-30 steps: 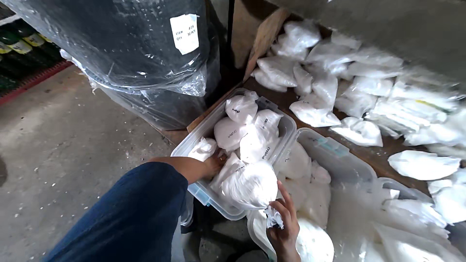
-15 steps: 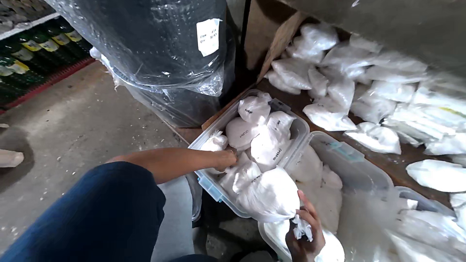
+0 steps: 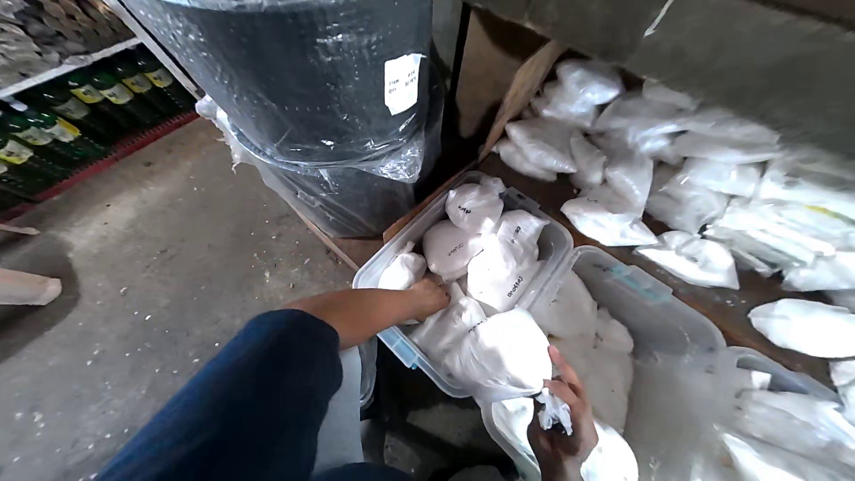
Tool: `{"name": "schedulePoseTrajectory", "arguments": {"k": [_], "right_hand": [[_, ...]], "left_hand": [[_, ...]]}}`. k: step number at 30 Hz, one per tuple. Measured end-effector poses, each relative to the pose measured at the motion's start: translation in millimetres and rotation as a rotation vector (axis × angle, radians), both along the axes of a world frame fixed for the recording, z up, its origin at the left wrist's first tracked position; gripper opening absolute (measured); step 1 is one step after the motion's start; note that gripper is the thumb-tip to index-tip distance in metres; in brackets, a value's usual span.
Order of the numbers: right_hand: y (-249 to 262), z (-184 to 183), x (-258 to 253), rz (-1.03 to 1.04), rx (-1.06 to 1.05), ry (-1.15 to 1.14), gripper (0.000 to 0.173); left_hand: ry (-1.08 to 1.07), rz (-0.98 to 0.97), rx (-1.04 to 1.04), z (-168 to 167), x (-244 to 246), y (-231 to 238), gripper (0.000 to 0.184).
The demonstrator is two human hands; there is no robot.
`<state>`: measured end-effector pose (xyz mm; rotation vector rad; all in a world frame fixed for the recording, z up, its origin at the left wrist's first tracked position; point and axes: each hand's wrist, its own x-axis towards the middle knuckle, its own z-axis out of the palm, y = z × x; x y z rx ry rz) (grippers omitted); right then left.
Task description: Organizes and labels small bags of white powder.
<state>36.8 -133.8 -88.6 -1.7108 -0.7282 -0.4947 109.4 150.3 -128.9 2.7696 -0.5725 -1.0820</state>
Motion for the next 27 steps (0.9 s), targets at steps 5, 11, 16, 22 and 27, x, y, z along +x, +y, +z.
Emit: {"name": "schedulePoseTrajectory", "arguments": {"k": [5, 11, 16, 22, 27], "right_hand": [[-2, 1, -3, -0.012, -0.046, -0.004, 0.016], [-1, 1, -4, -0.034, -0.056, -0.021, 0.014], [2, 1, 1, -0.027, -0.043, -0.032, 0.014], [0, 1, -2, -0.015, -0.041, -0.009, 0.016], [-3, 0, -4, -0.037, -0.06, -0.016, 0.013]], "left_hand": [[-0.021, -0.19, -0.168, 11, 15, 25, 0.029], [-0.165, -0.11, -0.332, 48, 16, 66, 0.012], [-0.173, -0.164, -0.231, 29, 4, 43, 0.047], [0.001, 0.091, -0.044, 17, -2, -18, 0.023], [0.002, 0.052, -0.065, 41, 8, -7, 0.022]]}}
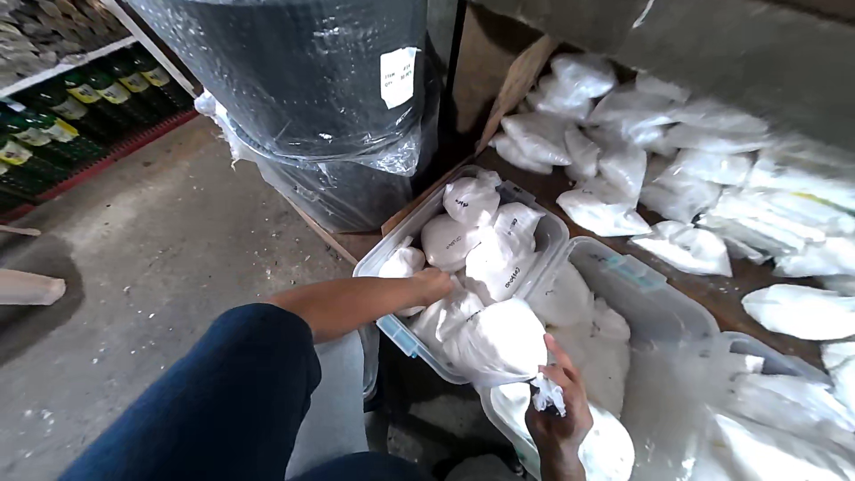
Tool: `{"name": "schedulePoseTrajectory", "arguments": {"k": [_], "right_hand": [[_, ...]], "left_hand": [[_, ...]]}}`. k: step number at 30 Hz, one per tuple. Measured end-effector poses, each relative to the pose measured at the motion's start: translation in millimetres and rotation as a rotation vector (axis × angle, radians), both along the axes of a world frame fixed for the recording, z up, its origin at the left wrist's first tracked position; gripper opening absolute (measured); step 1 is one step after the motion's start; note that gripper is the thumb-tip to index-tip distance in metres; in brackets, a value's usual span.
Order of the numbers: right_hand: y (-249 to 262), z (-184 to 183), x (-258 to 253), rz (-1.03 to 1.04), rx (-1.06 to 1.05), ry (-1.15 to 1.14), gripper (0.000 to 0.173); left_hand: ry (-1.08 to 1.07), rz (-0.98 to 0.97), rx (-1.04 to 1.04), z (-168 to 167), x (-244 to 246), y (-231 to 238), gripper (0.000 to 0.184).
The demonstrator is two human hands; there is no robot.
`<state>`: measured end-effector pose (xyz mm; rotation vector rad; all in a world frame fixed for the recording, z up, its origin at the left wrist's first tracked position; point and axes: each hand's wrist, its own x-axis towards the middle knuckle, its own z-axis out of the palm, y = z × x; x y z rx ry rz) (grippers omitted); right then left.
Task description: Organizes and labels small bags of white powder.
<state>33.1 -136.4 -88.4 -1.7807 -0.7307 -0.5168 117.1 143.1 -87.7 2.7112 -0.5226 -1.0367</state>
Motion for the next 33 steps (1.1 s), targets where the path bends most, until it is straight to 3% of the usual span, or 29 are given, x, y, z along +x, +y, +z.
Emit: {"name": "schedulePoseTrajectory", "arguments": {"k": [5, 10, 12, 14, 17, 20, 26, 29, 33], "right_hand": [[0, 2, -1, -0.029, -0.039, -0.013, 0.011], [1, 2, 0, -0.02, -0.037, -0.021, 0.011], [0, 1, -1, -0.018, -0.035, -0.018, 0.012], [-2, 1, -2, -0.013, -0.036, -0.01, 0.013], [-3, 1, -2, -0.017, -0.051, -0.011, 0.014], [-3, 3, -1, -0.024, -0.083, -0.015, 0.012], [-4, 2, 0, -0.018, -0.079, -0.005, 0.012], [2, 2, 3, -0.003, -0.045, -0.001, 0.012], [7, 0, 7, 0.013, -0.029, -0.004, 0.015]], "left_hand": [[-0.021, -0.146, 0.058, -7, -12, 2, 0.025], [0.046, 0.135, 0.215, -26, -14, -10, 0.044], [0.153, 0.221, 0.294, -26, -5, -24, 0.037], [0.204, 0.077, 0.349, -23, 4, -27, 0.03], [0.22, -0.252, 0.349, -17, 24, -14, 0.026], [0.249, -0.33, 0.325, 0, 33, -6, 0.027], [0.099, -0.245, -0.037, 36, 34, 61, 0.03], [0.064, -0.22, -0.05, 23, 23, 87, 0.039], [0.179, -0.089, 0.094, -15, -9, 71, 0.042]]}}
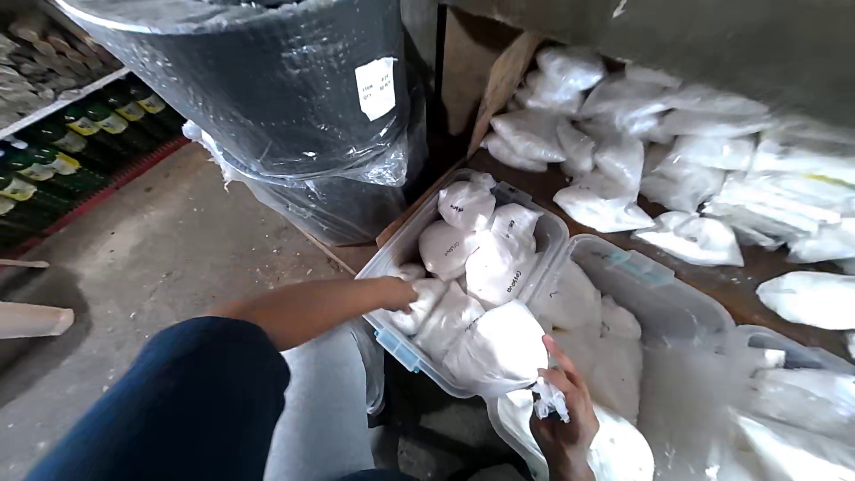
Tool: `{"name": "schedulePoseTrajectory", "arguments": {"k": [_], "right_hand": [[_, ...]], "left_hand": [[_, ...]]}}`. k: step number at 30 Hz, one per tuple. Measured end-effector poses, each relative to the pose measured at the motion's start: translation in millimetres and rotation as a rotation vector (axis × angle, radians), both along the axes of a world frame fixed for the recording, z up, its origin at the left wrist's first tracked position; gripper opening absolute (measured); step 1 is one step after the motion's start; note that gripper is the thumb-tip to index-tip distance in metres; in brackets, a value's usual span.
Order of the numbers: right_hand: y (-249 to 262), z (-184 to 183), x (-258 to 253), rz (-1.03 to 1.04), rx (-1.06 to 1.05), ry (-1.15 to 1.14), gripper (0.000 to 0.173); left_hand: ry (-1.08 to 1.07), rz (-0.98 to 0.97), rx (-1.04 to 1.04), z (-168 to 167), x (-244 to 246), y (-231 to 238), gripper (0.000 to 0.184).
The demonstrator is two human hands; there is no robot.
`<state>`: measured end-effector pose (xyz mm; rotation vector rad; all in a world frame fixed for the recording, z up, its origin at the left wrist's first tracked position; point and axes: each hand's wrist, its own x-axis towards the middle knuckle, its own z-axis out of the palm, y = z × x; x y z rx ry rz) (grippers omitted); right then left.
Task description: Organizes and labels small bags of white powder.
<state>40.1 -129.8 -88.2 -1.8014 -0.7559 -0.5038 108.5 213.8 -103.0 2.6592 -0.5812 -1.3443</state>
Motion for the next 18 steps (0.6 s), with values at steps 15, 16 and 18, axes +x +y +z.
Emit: {"name": "schedulePoseTrajectory", "arguments": {"k": [15, 16, 18], "right_hand": [[-2, -1, -2, -0.015, -0.02, -0.004, 0.014], [-2, -1, -3, -0.008, -0.008, -0.004, 0.014], [-3, 0, -4, -0.006, 0.06, 0.009, 0.013]], "left_hand": [[0.08, 0.226, -0.02, -1, -1, -36, 0.045], [0.102, 0.205, 0.025, 1, 4, -42, 0.043], [0.102, 0.185, 0.093, 15, 11, -47, 0.034]]}}
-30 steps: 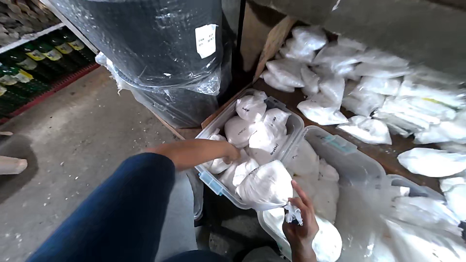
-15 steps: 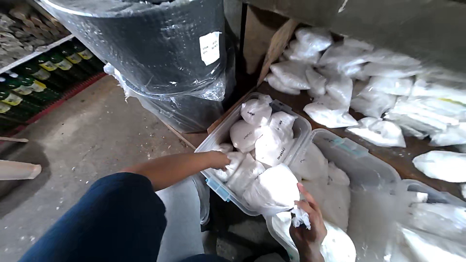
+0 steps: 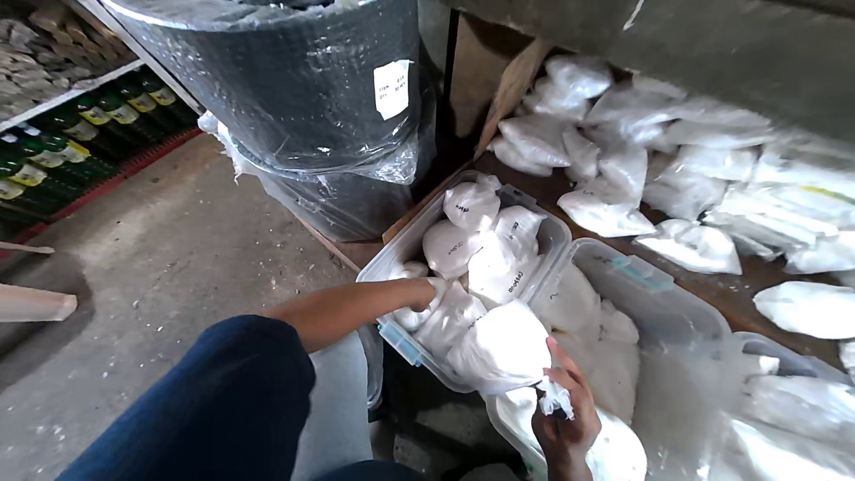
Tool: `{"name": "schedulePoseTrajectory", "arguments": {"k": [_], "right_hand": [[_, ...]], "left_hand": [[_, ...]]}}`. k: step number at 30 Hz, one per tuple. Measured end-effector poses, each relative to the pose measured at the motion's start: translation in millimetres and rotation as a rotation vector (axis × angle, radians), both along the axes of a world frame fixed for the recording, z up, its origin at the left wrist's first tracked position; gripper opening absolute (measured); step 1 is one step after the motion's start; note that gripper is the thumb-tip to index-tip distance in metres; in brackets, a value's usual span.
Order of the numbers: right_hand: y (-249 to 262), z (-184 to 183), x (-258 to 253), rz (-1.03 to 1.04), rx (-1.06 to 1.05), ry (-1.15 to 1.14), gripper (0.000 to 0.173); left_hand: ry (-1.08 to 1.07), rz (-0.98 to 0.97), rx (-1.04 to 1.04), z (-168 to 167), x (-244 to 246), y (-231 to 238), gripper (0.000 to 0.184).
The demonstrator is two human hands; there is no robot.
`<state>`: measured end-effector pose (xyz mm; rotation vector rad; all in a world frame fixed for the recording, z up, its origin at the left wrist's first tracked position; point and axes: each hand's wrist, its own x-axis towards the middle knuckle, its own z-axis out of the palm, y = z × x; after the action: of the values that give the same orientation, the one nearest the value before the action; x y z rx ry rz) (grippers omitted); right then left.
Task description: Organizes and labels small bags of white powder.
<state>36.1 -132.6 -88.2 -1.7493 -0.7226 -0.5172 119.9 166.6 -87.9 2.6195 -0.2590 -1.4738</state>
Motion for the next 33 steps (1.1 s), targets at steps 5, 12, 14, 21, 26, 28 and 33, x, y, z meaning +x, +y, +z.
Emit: {"name": "schedulePoseTrajectory", "arguments": {"k": [5, 12, 14, 21, 26, 28, 33], "right_hand": [[-23, 30, -5, -0.149, 0.176, 0.048, 0.02], [-45, 47, 2, -0.406, 0.199, -0.012, 0.015], [-49, 45, 2, -0.402, 0.172, -0.018, 0.012], [-53, 41, -4, -0.307, 0.176, 0.029, 0.018], [-54, 36, -4, -0.293, 0.192, 0.022, 0.017], [-50, 35, -2, -0.283, 0.178, 0.024, 0.015], [-48, 26, 0, -0.234, 0.103, 0.009, 0.017]], "left_hand": [[-0.245, 0.12, -0.414, 34, -1, -15, 0.068], [-0.252, 0.083, -0.581, 12, -31, -69, 0.088], [-0.304, 0.056, -0.657, 16, -27, -60, 0.073], [-0.427, 0.146, -0.675, 40, -14, 34, 0.053], [-0.455, 0.165, -0.415, 58, -16, 88, 0.052], [-0.317, 0.121, -0.224, 69, -17, 65, 0.057], [-0.405, 0.252, 0.05, 53, -30, -5, 0.062]]}}
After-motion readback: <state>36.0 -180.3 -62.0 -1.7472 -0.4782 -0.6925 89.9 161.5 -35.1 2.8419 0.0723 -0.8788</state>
